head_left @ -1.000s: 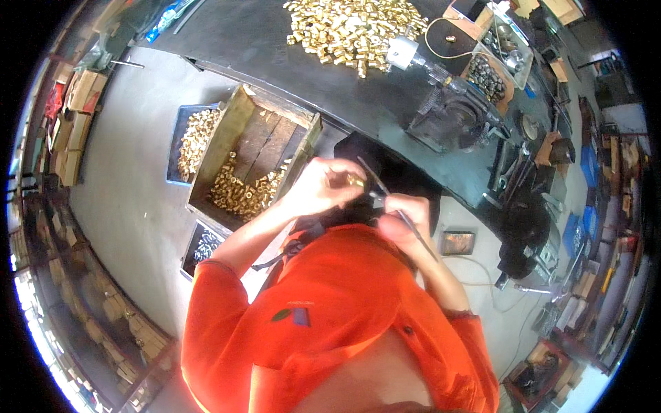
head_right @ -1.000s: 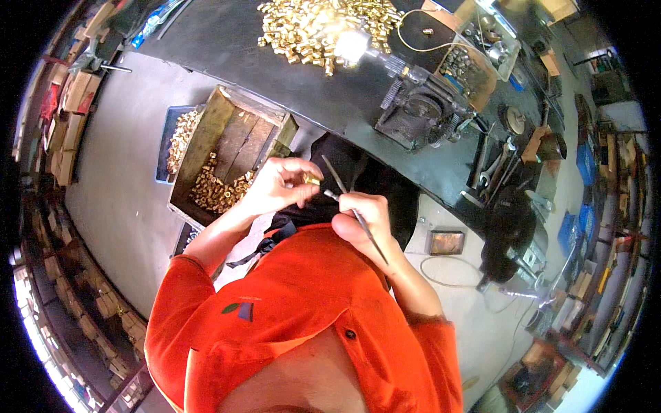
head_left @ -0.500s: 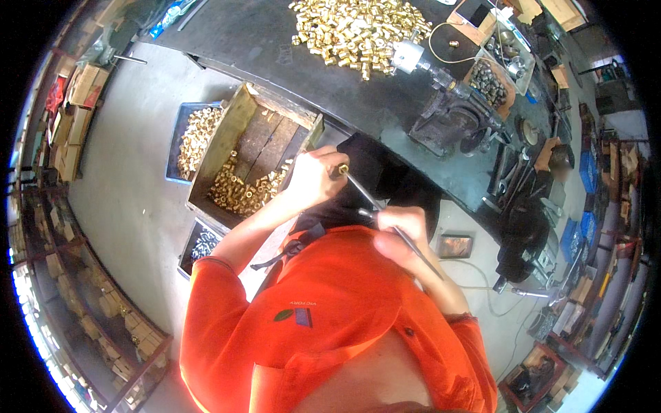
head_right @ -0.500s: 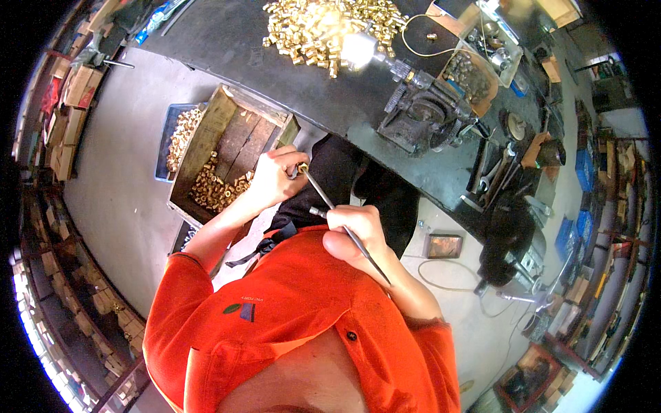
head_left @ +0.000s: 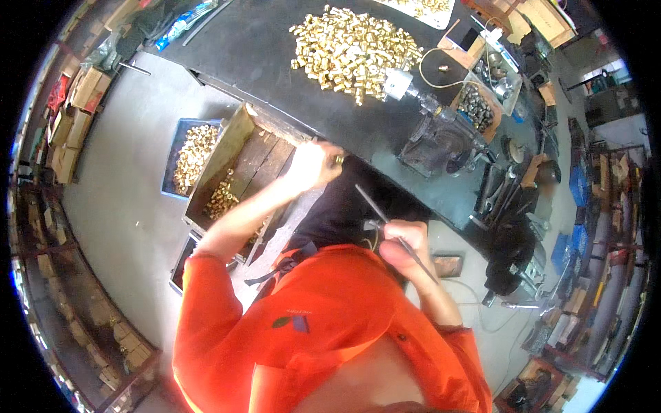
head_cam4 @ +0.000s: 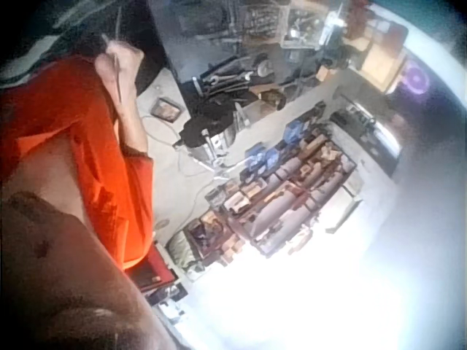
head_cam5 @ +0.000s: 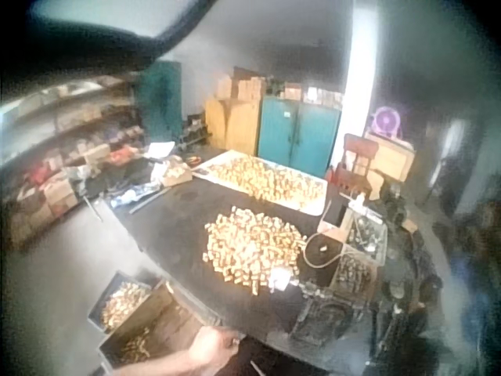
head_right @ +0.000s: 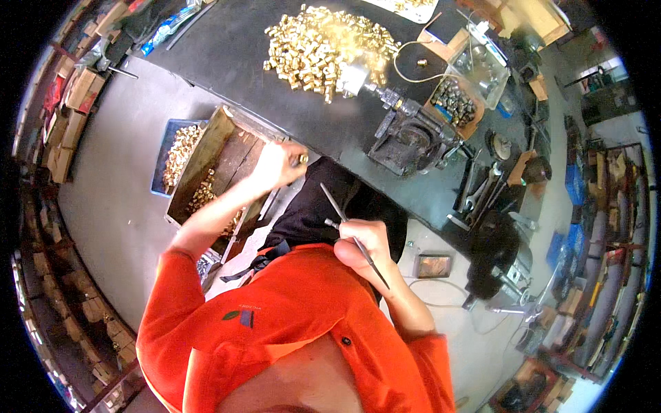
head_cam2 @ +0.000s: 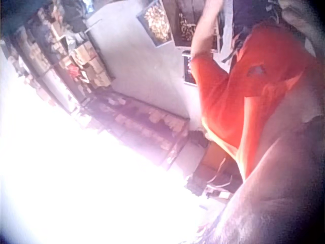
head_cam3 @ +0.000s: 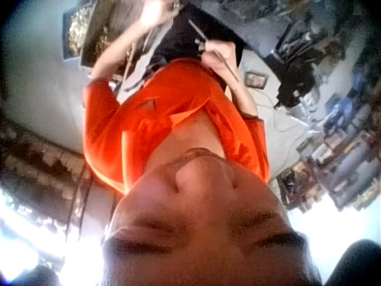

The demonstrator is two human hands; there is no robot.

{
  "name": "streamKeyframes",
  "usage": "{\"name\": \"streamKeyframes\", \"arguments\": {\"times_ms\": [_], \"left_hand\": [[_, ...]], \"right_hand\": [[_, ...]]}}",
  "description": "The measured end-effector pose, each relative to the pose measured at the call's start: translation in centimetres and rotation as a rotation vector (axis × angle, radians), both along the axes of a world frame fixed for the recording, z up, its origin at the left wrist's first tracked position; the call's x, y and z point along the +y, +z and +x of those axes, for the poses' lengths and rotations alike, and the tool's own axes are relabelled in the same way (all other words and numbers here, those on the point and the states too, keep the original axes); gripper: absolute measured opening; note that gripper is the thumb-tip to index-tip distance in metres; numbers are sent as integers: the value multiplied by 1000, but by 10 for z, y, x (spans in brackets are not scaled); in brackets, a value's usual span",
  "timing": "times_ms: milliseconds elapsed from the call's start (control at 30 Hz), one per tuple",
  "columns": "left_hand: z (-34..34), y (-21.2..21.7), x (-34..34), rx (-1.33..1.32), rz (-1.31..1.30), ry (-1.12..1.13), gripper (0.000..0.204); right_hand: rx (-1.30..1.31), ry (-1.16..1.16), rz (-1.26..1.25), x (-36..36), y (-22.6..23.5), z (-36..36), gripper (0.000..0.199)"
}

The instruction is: The person repeatedly picks small brass-colored metal parts from a wooden crate and uses a metal file to scrape or deburr each part. After filing, the person places the part onto a nearby table. The task is performed one at a time in a repetitive loop.

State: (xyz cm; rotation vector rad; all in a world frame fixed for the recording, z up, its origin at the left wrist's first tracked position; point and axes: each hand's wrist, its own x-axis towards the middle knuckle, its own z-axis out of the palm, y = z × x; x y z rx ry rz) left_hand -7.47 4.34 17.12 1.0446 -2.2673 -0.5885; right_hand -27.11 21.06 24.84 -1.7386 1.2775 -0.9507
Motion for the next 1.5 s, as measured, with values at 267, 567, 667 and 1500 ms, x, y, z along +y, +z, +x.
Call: {"name": "streamKeyframes", "arguments": {"times_ms": [267, 567, 667, 1500], "left_hand": [[-69, 71, -143, 293, 302, 72, 36], [33, 62, -91, 288, 359, 96, 31], [90, 2, -56, 55, 215, 157, 29], [113, -149, -20, -772, 498, 127, 24]], "right_hand": [[-37, 24, 8, -3, -2, 13, 22], [-51, -3, 46, 0, -4, 9, 26], [-103, 7, 79, 3, -16, 11, 27], [-5, 16, 150, 1, -13, 24, 23]]}}
